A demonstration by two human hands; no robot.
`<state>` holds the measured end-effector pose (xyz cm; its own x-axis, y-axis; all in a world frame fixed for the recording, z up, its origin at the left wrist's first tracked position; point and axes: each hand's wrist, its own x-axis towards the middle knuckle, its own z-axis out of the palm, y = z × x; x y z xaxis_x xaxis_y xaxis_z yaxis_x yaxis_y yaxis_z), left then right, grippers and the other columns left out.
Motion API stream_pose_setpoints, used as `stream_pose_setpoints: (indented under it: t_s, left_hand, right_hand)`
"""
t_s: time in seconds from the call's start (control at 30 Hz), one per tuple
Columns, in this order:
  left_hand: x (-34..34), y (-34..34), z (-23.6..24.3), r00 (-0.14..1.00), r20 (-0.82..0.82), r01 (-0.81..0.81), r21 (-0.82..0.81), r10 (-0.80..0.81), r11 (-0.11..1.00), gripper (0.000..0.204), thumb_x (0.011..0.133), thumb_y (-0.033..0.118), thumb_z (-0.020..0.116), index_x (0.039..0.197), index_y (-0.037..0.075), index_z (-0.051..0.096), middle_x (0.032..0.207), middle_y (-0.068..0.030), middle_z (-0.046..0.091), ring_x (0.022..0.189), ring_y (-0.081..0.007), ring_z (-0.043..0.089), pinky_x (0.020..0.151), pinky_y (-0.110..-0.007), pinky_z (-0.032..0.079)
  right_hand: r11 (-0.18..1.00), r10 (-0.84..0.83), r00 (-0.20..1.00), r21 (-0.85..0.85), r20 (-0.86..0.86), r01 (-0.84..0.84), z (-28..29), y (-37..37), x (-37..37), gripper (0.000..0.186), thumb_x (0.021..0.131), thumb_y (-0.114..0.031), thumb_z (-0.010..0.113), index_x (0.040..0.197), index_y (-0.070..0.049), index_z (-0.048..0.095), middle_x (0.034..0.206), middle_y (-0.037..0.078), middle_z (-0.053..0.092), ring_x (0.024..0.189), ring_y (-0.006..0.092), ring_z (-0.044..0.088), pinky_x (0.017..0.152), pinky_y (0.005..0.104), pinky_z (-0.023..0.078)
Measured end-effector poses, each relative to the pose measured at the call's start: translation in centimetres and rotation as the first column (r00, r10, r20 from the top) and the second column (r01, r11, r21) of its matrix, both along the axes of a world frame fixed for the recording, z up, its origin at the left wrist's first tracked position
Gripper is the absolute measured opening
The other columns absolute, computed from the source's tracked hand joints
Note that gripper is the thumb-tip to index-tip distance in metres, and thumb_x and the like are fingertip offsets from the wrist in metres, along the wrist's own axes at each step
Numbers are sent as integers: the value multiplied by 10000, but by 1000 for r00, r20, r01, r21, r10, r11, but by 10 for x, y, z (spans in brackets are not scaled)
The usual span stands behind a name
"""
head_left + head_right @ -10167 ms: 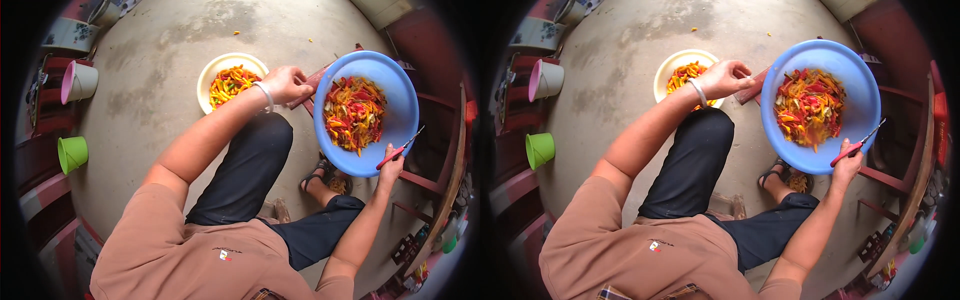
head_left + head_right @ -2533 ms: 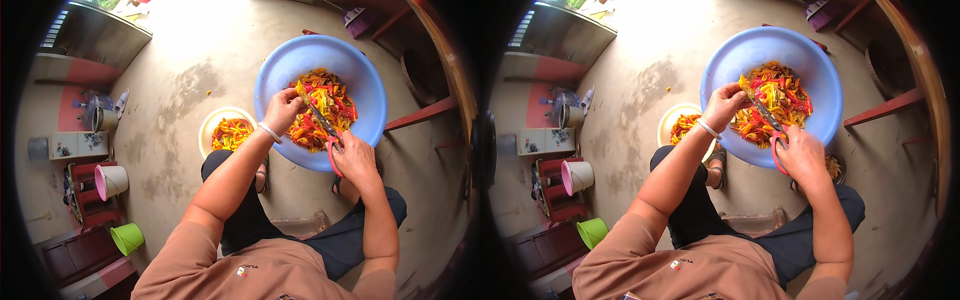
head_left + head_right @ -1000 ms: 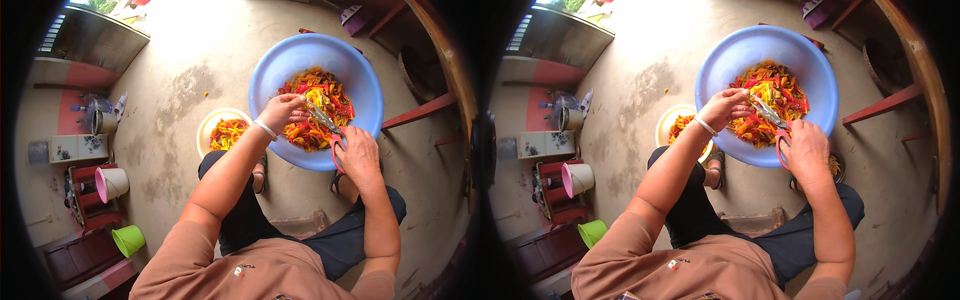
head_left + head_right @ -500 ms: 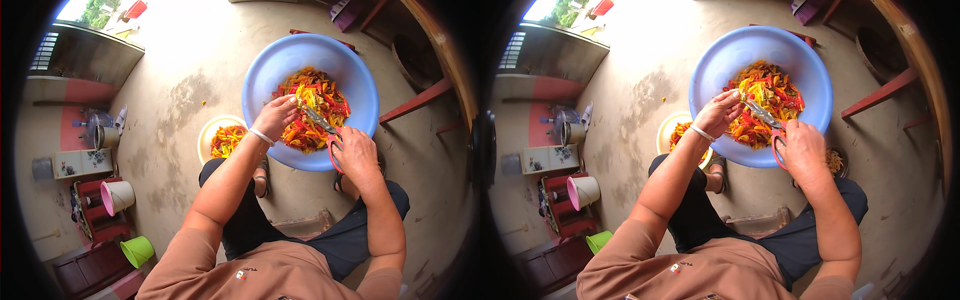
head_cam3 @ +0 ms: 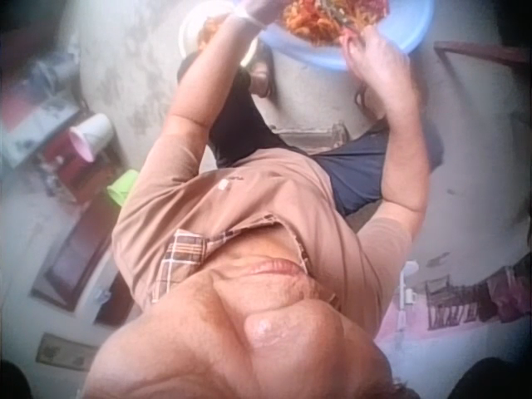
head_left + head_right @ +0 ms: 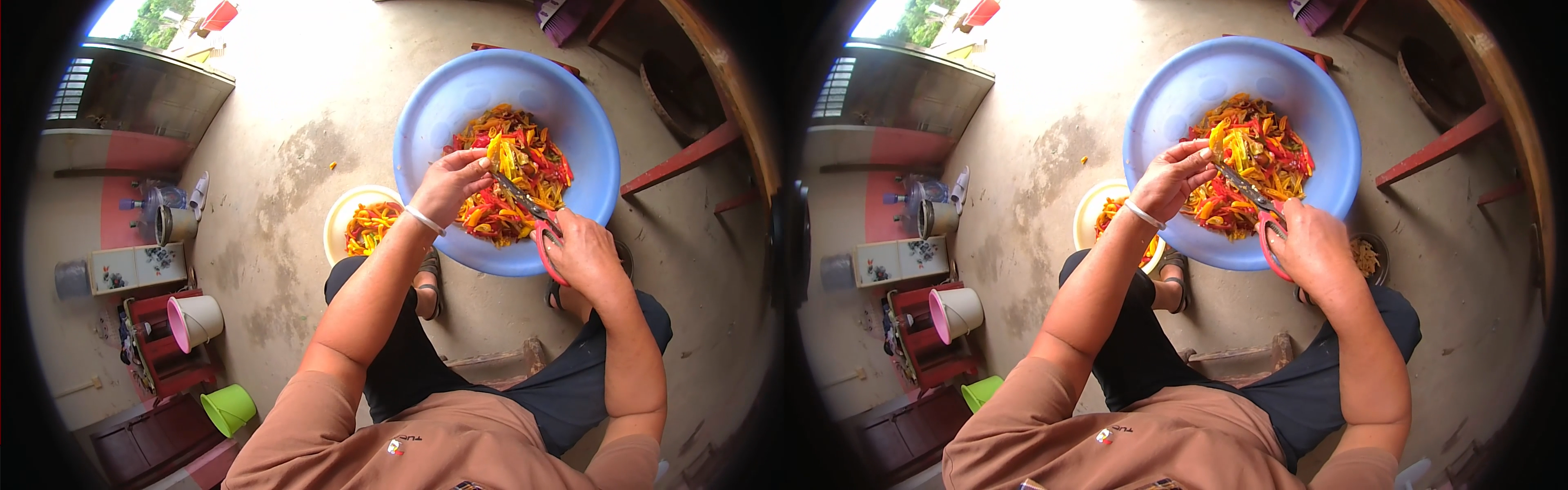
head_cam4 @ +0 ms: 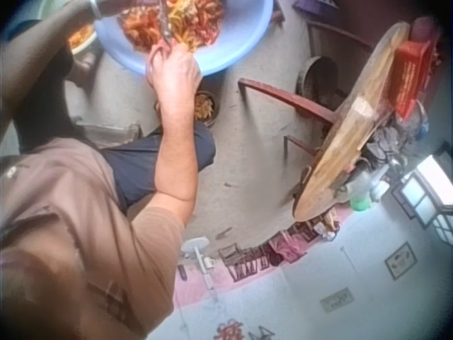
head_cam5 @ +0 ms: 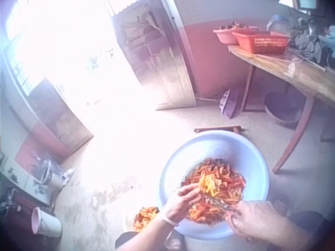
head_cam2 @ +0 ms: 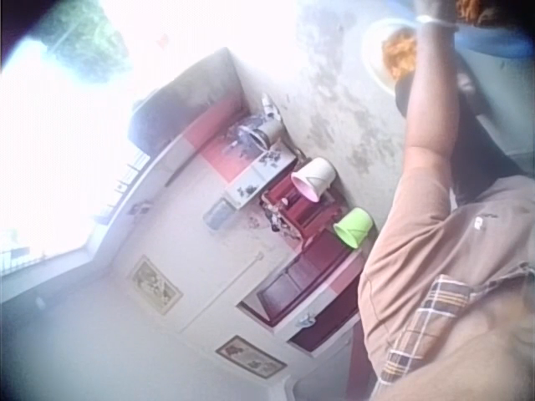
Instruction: Cutting peppers with scissors into a bowl.
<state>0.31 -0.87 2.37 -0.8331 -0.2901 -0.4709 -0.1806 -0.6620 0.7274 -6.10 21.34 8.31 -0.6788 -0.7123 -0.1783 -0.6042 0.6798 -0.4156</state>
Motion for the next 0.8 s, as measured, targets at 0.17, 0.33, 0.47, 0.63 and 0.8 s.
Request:
stream_pose_setpoints:
  t_s: [0.17,0.33,0.47,0.63,0.8]
  left_hand:
    - [0,1,-5,1000,13,18,-135,-17,991,257,877,85,640,1107,-15,585,1011,-74,636,893,-158,638,823,-260,542]
    - [4,12,-11,999,12,-34,-231,37,972,254,875,107,649,1084,-28,600,997,-90,650,878,-175,647,808,-267,543]
    - [-1,16,-10,988,-10,-155,-157,156,975,235,887,94,630,1058,-65,611,958,-109,648,835,-166,637,762,-280,550]
    - [1,7,-13,991,35,-129,32,128,991,243,881,94,626,1083,-30,576,1019,-97,637,945,-176,631,850,-285,542]
    - [2,5,-12,992,28,-122,141,119,982,201,891,63,587,1066,-33,565,1017,-95,627,909,-162,631,844,-268,550]
  right_hand:
    - [1000,-6,1000,23,24,6,-1,-1,0,321,815,-308,650,851,4,580,736,212,638,700,389,625,644,471,493]
    - [999,-39,998,34,57,37,-6,-8,7,323,827,-310,642,842,7,580,734,223,635,708,397,625,653,473,494]
    - [999,-37,994,-28,99,40,-22,-11,8,330,848,-315,624,823,11,581,733,238,628,716,412,617,659,483,488]
    - [999,-2,992,-34,124,6,-15,-19,11,341,864,-320,608,813,16,578,737,248,622,723,427,608,658,488,481]
    - [999,-36,991,0,129,36,-15,-21,14,362,875,-343,598,814,13,573,725,248,614,721,427,599,651,496,465]
